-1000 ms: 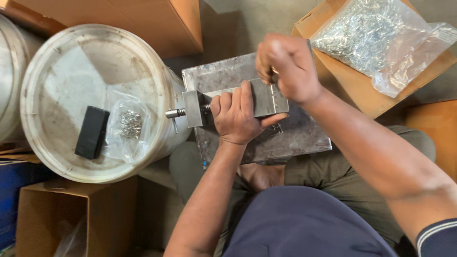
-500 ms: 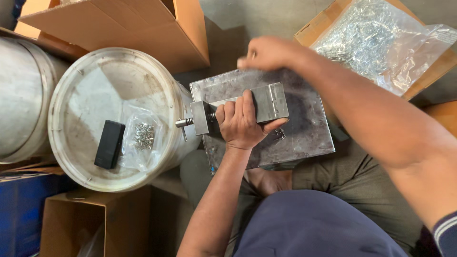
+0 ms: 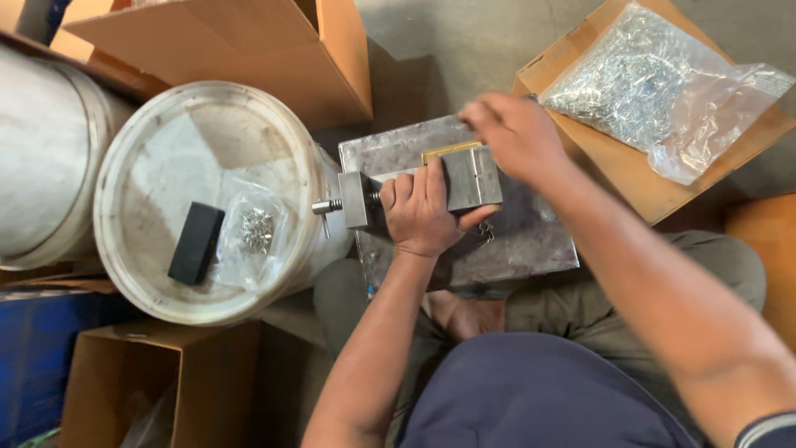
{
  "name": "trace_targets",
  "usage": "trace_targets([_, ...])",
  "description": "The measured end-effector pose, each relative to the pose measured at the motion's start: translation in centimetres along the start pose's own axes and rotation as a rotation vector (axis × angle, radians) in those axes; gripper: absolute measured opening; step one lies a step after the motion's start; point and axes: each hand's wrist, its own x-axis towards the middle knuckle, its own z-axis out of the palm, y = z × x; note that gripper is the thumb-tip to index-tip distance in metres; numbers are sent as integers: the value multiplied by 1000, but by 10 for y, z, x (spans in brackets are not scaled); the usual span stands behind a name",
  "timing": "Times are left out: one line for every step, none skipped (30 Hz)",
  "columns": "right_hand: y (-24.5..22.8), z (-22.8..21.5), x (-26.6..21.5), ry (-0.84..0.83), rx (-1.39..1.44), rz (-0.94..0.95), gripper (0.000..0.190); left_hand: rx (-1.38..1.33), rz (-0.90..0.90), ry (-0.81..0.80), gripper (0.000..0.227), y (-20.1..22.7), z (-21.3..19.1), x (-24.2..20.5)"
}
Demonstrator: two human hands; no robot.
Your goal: The person sits cross-legged on the floor and uses a metal vise to assemble small metal components. They pick up individual pieces from a plastic bag and the vise surface, then insert them into the vise jaws to secure them.
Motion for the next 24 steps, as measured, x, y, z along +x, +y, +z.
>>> trace_targets([7,2,-16,54,133,-2,33,-16,-5,-17,104,1,0,0])
trace_targets([11,9,-31,98,271,-3,32,-26,-15,-38,102,1,-1,-2])
trace_targets([15,16,-41,142,410,-2,30,-36,-24,-59,101,0,-3,-4])
trace_targets([18,20,-47,165,374,-48,29,-42,-29,-66,101,0,-3,-2])
trace_targets([19,24,-51,188,339,-94,28,-49,-33,-72,102,0,-4,0])
trace_targets([18,28,-55,214,304,-136,27,-58,-34,-81,103,1,-6,2])
trace_targets([16,33,-57,250,215,-159,25,-73,-39,-99,102,1,-10,2])
trace_targets([12,38,-56,290,122,-185,24,-91,-41,-112,101,2,-14,5])
trace_targets([9,39,-55,330,28,-210,23,-109,-42,-124,100,4,-19,6])
trace_targets([6,40,-55,319,27,-153,23,-109,-34,-117,91,4,-27,4])
trace_targets([4,41,-53,306,26,-97,23,-109,-26,-109,84,3,-36,1])
trace_targets([3,42,-54,293,27,-32,23,-111,-16,-110,76,2,-45,-5])
trace_targets([3,42,-54,285,43,-34,23,-119,-53,-76,70,-1,-54,-11])
trace_targets([4,42,-54,279,61,-31,23,-129,-88,-45,65,-6,-63,-18])
trace_targets([6,42,-54,273,78,-29,23,-139,-124,-14,60,-14,-70,-24])
trace_targets([7,41,-54,300,91,-52,23,-128,-173,56,55,-25,-75,-30])
trace_targets([9,42,-55,326,104,-75,23,-116,-223,125,51,-40,-78,-36])
trace_targets([9,43,-55,350,117,-101,23,-168,-381,156,51,-57,-79,-41])
trace_targets([9,43,-56,329,123,-61,24,-219,-539,187,51,-74,-78,-46])
trace_targets([6,44,-55,312,135,-23,25,-353,-746,136,47,-94,-77,-49])
trace_targets([4,44,-53,294,147,13,26,-488,-950,77,44,-111,-75,-52])
trace_targets([4,42,-51,300,117,-5,24,-652,-1060,23,43,-124,-70,-54])
trace_targets([3,42,-49,306,88,-22,23,-814,-1167,-39,43,-132,-67,-58])
trace_targets([3,41,-50,314,55,-28,23,-977,-1276,-120,44,-136,-63,-63])
